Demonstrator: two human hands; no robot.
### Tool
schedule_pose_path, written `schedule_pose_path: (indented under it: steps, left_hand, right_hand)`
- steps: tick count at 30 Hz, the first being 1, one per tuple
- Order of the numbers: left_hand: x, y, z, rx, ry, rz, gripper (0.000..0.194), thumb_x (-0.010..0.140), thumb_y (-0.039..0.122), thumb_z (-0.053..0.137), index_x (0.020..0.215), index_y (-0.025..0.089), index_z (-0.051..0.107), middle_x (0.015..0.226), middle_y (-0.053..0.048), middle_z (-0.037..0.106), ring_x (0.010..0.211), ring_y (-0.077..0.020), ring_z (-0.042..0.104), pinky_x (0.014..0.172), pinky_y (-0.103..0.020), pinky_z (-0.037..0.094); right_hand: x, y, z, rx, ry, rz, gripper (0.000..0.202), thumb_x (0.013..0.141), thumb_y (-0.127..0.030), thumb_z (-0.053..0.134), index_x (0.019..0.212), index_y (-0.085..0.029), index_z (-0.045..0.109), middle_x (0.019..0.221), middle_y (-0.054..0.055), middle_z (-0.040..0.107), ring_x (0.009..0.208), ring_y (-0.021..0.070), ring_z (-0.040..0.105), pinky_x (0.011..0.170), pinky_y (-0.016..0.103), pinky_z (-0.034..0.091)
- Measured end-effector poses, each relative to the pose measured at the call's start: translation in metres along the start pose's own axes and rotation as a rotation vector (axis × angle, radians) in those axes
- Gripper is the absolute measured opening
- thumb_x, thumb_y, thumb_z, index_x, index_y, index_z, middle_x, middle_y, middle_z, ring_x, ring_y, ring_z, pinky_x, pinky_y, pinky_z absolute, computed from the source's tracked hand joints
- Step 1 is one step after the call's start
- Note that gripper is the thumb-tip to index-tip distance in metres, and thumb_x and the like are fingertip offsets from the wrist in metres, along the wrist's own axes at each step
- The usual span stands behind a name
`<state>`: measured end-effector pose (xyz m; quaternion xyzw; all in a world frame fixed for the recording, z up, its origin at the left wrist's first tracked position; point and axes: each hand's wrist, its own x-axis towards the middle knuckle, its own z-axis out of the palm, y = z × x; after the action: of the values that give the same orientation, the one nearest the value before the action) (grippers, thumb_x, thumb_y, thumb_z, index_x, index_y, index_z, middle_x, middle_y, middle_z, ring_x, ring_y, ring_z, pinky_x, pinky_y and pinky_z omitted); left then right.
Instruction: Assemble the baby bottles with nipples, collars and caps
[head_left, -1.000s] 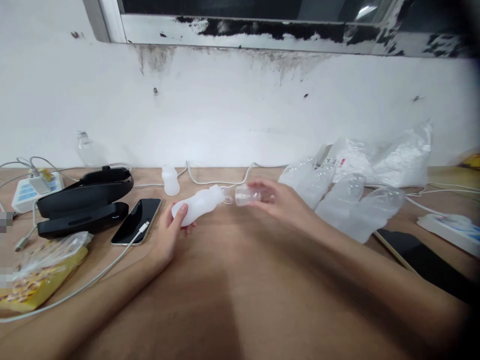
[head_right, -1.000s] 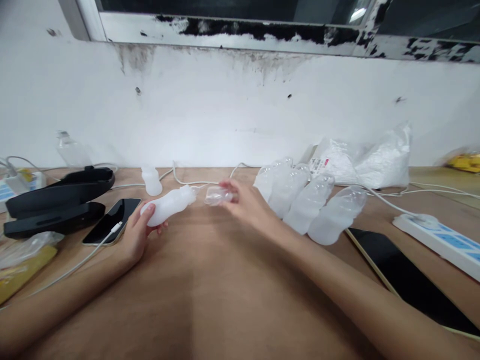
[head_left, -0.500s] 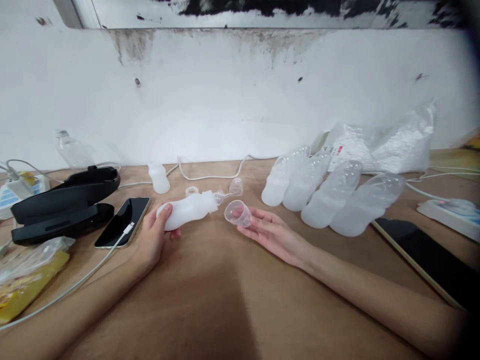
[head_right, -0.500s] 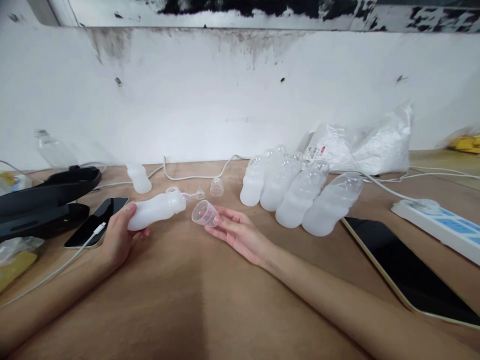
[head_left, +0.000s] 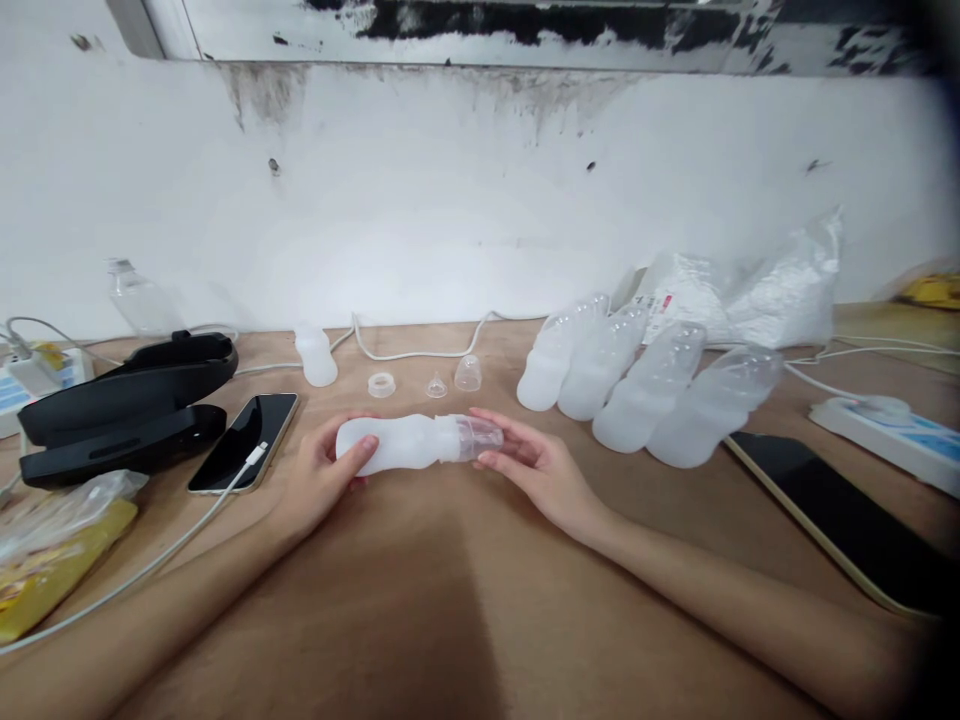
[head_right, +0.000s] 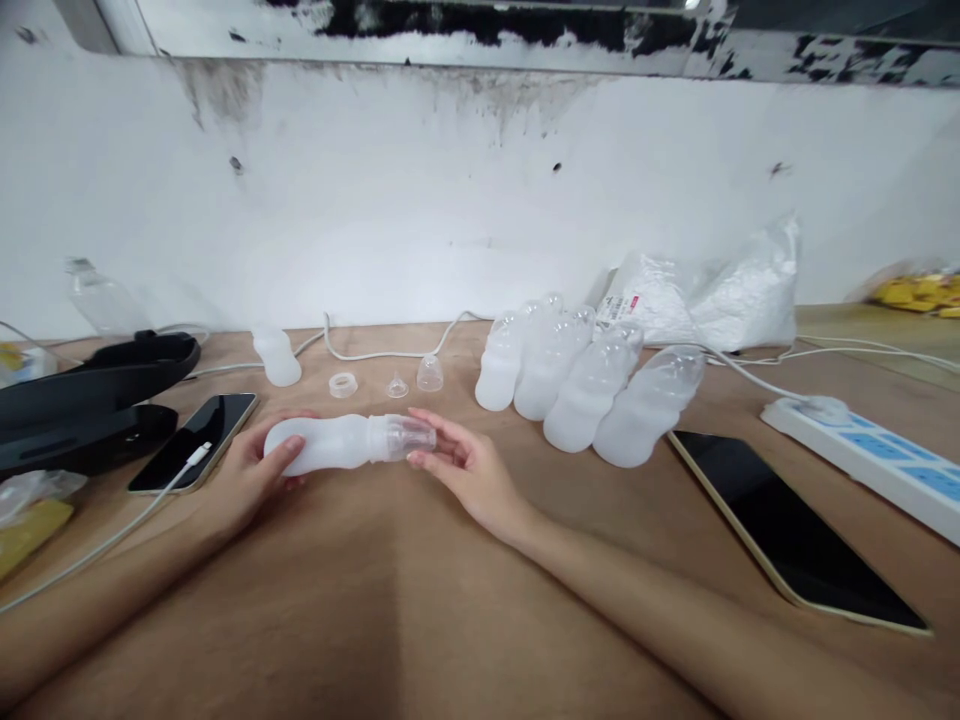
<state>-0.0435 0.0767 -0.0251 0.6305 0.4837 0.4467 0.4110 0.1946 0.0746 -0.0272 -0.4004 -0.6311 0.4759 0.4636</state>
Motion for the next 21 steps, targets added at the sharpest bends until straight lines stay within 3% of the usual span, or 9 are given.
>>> schedule_pose_path:
  steps: [8,14,17,21]
  left_hand:
    - [-0.007,0.013,0.0,0.253,0.033,0.107,0.032,0.074,0.042,0.053,0.094,0.017,0.055,0.089,-0.004,0.057,0.074,-0.0187,0.054,0.049,-0.022,0.045]
    - [-0.013,0.02,0.015,0.176,0.066,-0.016,0.034,0.074,0.043,0.05,0.094,0.016,0.052,0.072,0.0,0.054,0.057,-0.0139,0.05,0.048,-0.024,0.045]
    - [-0.012,0.021,0.016,0.201,0.068,-0.01,0.035,0.073,0.043,0.051,0.094,0.015,0.052,0.07,0.0,0.054,0.056,-0.0141,0.05,0.05,-0.025,0.044]
    - [-0.007,0.013,0.015,0.241,0.001,0.147,0.034,0.077,0.04,0.05,0.1,0.016,0.051,0.087,-0.004,0.059,0.077,-0.0192,0.056,0.067,-0.03,0.047]
  right_hand:
    - [-0.006,-0.004,0.002,-0.154,0.008,-0.044,0.041,0.067,-0.025,0.065,0.107,-0.025,0.06,0.107,-0.001,0.064,0.093,0.019,0.062,0.087,0.036,0.049]
    - [-0.007,-0.002,0.005,-0.124,0.051,-0.036,0.04,0.066,-0.026,0.065,0.106,-0.023,0.06,0.103,0.0,0.066,0.093,0.0186,0.062,0.085,0.035,0.05]
    - [-0.004,-0.001,0.002,-0.135,0.031,-0.042,0.041,0.067,-0.026,0.065,0.107,-0.023,0.059,0.102,0.001,0.066,0.092,0.0179,0.062,0.084,0.034,0.05]
    - [0.003,-0.031,-0.015,-0.34,-0.064,-0.179,0.042,0.068,-0.031,0.064,0.109,-0.022,0.058,0.108,0.003,0.063,0.092,0.0175,0.061,0.083,0.032,0.049]
